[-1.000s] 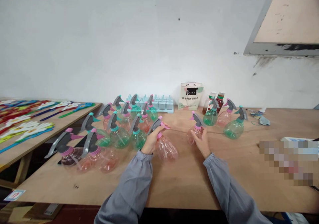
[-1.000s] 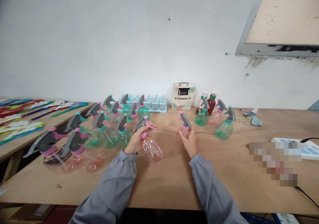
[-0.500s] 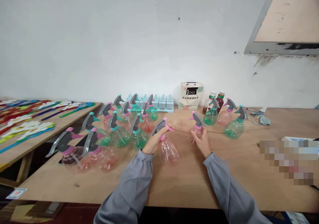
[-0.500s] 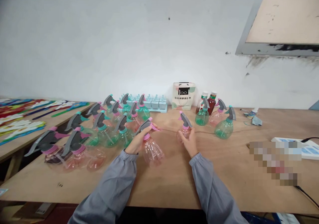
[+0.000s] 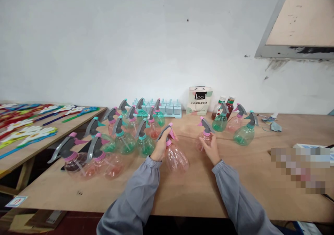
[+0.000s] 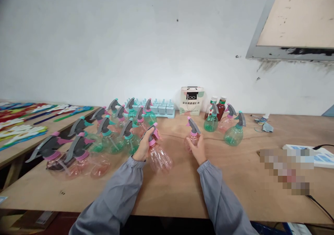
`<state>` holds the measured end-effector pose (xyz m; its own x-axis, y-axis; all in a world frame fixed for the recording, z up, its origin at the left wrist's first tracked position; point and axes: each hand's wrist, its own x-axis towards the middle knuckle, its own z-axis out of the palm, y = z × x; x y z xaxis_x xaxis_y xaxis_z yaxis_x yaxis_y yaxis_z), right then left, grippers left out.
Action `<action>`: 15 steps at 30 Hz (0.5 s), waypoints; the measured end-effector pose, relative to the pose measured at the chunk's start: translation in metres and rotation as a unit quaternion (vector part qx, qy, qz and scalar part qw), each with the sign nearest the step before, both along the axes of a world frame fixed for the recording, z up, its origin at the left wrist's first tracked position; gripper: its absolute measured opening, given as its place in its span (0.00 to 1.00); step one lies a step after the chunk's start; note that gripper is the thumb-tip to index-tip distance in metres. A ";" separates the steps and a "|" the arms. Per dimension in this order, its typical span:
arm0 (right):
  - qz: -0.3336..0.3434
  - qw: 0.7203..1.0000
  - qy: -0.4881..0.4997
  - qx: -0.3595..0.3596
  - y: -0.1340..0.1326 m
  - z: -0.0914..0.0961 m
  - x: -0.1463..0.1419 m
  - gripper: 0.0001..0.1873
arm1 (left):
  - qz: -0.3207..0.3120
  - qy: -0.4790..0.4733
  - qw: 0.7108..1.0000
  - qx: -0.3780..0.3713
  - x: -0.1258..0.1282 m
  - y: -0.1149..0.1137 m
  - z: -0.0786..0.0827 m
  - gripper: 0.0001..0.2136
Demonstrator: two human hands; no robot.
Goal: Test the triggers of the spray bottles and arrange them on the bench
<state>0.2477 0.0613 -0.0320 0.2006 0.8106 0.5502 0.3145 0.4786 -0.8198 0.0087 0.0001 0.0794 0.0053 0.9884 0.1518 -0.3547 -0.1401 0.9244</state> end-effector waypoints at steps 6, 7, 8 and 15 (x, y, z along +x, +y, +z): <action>-0.009 1.000 -0.004 -0.006 -0.001 0.001 0.000 0.32 | -0.005 0.035 0.999 0.023 0.000 -0.003 0.000 0.17; -0.008 1.000 -0.004 -0.005 -0.001 0.000 0.000 0.32 | -0.018 0.053 0.998 0.029 -0.001 -0.004 0.000 0.16; -0.006 1.000 -0.004 -0.003 -0.001 0.000 0.000 0.32 | -0.030 0.068 0.997 0.038 -0.002 -0.005 0.001 0.16; -0.003 1.000 0.002 0.003 0.000 0.000 0.000 0.32 | -0.003 0.052 0.997 0.049 0.004 -0.006 0.000 0.18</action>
